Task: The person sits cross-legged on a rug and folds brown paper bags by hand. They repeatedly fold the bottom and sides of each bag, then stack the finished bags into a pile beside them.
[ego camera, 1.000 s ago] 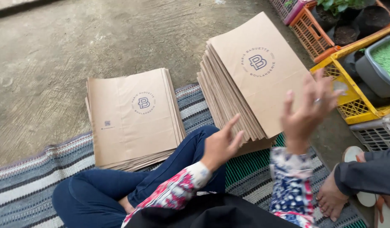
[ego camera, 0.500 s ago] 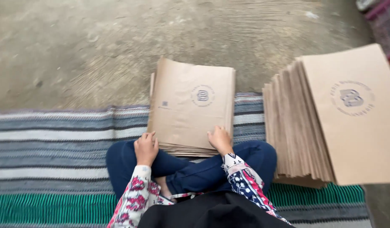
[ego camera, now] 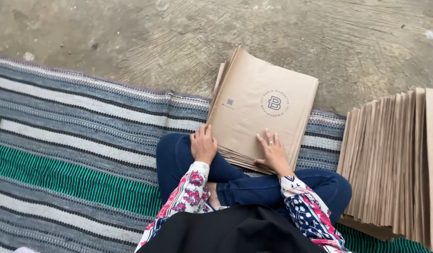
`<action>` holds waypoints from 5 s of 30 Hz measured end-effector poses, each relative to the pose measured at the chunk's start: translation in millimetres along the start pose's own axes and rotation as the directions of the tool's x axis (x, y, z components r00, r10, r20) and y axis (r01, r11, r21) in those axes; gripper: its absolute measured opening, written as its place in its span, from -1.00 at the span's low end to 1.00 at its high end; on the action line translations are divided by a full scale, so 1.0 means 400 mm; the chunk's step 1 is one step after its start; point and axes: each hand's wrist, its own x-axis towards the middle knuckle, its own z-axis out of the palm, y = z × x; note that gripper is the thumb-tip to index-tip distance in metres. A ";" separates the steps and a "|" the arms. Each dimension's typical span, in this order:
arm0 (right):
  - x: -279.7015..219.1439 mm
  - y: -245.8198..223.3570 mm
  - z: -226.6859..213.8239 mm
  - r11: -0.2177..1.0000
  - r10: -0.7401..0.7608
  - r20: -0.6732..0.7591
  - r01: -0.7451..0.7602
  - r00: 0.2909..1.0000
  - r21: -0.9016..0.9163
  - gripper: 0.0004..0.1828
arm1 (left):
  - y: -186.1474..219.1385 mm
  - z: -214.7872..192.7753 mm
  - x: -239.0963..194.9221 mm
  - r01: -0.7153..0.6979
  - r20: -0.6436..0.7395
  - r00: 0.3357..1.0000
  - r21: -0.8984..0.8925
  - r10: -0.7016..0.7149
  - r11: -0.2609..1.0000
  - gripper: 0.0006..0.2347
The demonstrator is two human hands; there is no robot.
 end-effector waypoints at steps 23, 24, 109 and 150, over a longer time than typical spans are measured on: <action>-0.001 0.009 0.032 0.997 -0.062 -0.065 0.059 0.996 -0.052 0.24 | -0.027 -0.114 0.027 0.216 0.158 0.976 -0.743 -0.147 0.634 -0.70; -0.005 -0.003 0.020 0.996 -0.079 -0.082 0.076 0.994 -0.038 0.29 | -0.017 -0.160 0.033 0.302 0.267 0.953 -0.764 -0.147 0.570 -0.69; 0.564 0.162 -0.684 0.696 0.108 -0.018 -0.062 0.994 0.716 -0.71 | 0.256 0.020 -0.278 0.428 0.660 0.571 -0.747 -0.488 -0.509 -0.10; 0.426 0.045 -0.942 0.866 0.044 0.186 -0.130 0.982 0.482 -0.63 | 0.269 -0.127 -0.238 0.645 0.565 0.745 -0.747 -0.355 0.163 -0.37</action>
